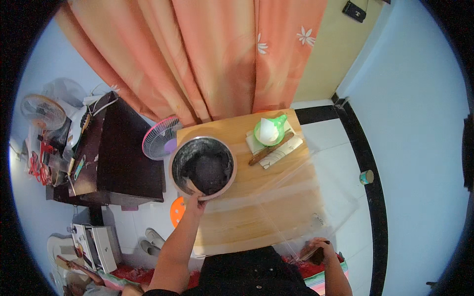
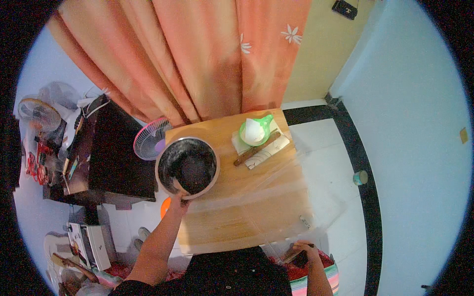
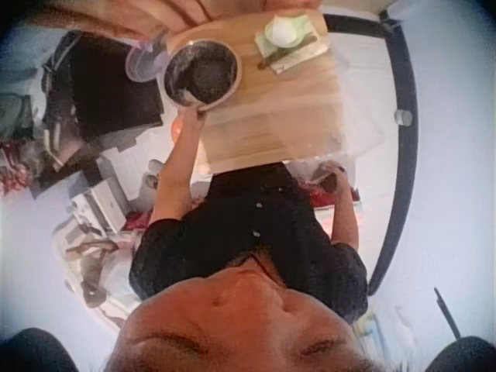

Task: The person moves a small table and places it on a stool. They then transfer two bowls of food from a dresser onto the table, cover one bowl with a plastic lid, and arrange a rolling pin and a mat on the table.

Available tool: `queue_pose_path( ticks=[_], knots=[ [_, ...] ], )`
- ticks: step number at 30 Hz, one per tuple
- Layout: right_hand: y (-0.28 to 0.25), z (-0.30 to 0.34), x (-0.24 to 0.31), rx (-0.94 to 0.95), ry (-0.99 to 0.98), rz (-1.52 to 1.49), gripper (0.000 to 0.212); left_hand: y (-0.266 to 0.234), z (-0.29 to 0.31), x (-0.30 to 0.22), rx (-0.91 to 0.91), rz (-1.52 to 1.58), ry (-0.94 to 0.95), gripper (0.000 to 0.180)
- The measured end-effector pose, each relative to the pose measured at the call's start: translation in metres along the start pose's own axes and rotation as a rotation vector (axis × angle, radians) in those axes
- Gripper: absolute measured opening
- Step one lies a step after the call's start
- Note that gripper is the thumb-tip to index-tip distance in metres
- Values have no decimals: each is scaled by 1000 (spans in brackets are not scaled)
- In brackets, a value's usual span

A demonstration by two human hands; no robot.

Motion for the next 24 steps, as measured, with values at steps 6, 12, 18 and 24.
queue_pose_path(
  ticks=[6, 12, 18, 24],
  knots=[
    [-4, -27, -4, 7, -61, -75, 38, 19, -24, -1, 82, -130, 87, 20],
    [7, -41, -7, -58, -130, -73, 44, 30, -36, 2, 289, -188, 75, 33],
    [4, -39, -21, -4, -217, -83, 48, 9, 26, 47, 404, -123, 42, 40],
    [-23, -5, -50, 33, -298, -159, 45, -80, 73, 80, 403, -115, 211, 26]
  ],
)
Point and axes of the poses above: each hand's wrist, its own z-axis away from the middle knuckle, its own y-axis out of the palm, x = y × z, the point moved 10 cm from there along -z, towards the middle knuckle, and after that the axes turned 15 degrees about -y, right-handed, at the moved point
